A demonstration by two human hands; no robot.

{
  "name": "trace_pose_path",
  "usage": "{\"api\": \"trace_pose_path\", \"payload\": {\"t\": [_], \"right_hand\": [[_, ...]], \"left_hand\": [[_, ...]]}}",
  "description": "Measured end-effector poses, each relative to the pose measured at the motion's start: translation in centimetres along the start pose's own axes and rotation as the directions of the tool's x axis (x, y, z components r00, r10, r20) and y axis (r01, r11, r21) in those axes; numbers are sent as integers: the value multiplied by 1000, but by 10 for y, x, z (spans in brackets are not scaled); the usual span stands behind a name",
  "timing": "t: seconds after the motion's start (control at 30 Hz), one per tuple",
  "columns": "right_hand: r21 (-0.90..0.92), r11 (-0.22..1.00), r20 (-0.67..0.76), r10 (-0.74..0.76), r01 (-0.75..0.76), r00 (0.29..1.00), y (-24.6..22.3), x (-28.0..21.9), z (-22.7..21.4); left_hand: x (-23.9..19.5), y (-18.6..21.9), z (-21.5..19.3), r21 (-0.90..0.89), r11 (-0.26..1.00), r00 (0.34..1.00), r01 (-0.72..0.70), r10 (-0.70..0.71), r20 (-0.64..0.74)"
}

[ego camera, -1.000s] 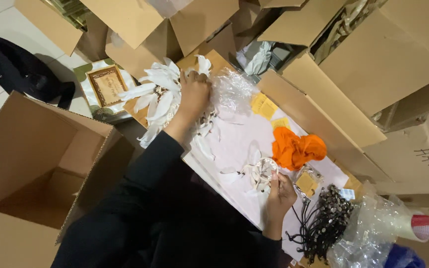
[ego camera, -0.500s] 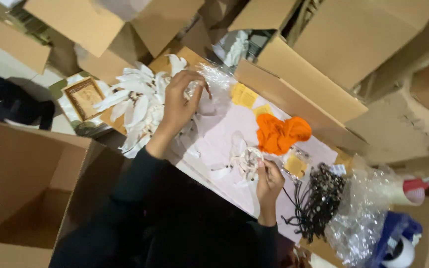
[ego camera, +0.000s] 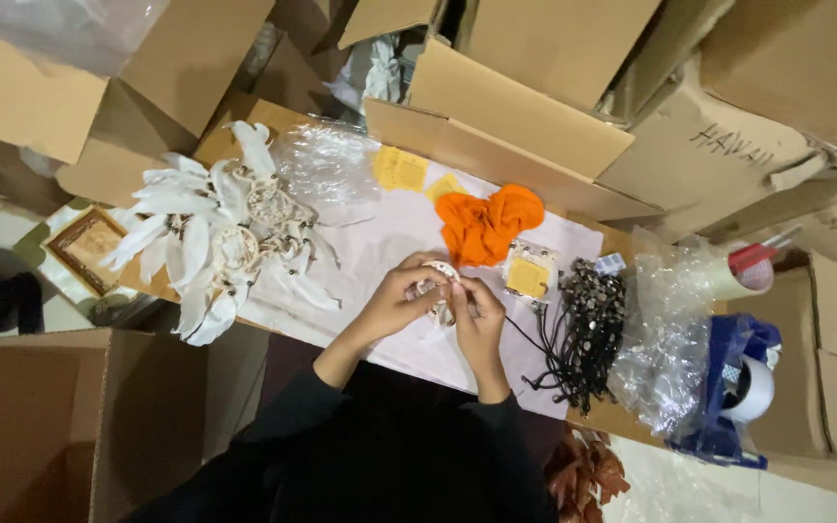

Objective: Attaching small yellow labels or tags to white decorative craft items

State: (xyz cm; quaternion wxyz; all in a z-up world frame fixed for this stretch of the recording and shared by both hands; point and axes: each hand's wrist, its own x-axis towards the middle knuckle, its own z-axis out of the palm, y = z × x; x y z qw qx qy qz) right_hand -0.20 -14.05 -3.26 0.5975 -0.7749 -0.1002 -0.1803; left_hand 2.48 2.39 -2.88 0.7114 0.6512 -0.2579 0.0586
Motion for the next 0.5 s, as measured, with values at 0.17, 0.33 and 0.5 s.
{"api": "trace_pose_path", "payload": {"t": [0.17, 0.33, 0.5], "right_hand": [[-68, 998, 38, -2, 5, 999, -10, 4, -4], [-148, 989, 196, 27, 2, 980, -97, 12, -36], [-374, 907, 433, -15, 195, 901, -161, 42, -44]], "left_hand": [[-10, -12, 2, -138, 983, 985, 122, -138, -109], [-17, -16, -2, -252, 937, 909, 243, -311, -279], [-15, -15, -1, -210, 960, 878, 185, -257, -404]]}}
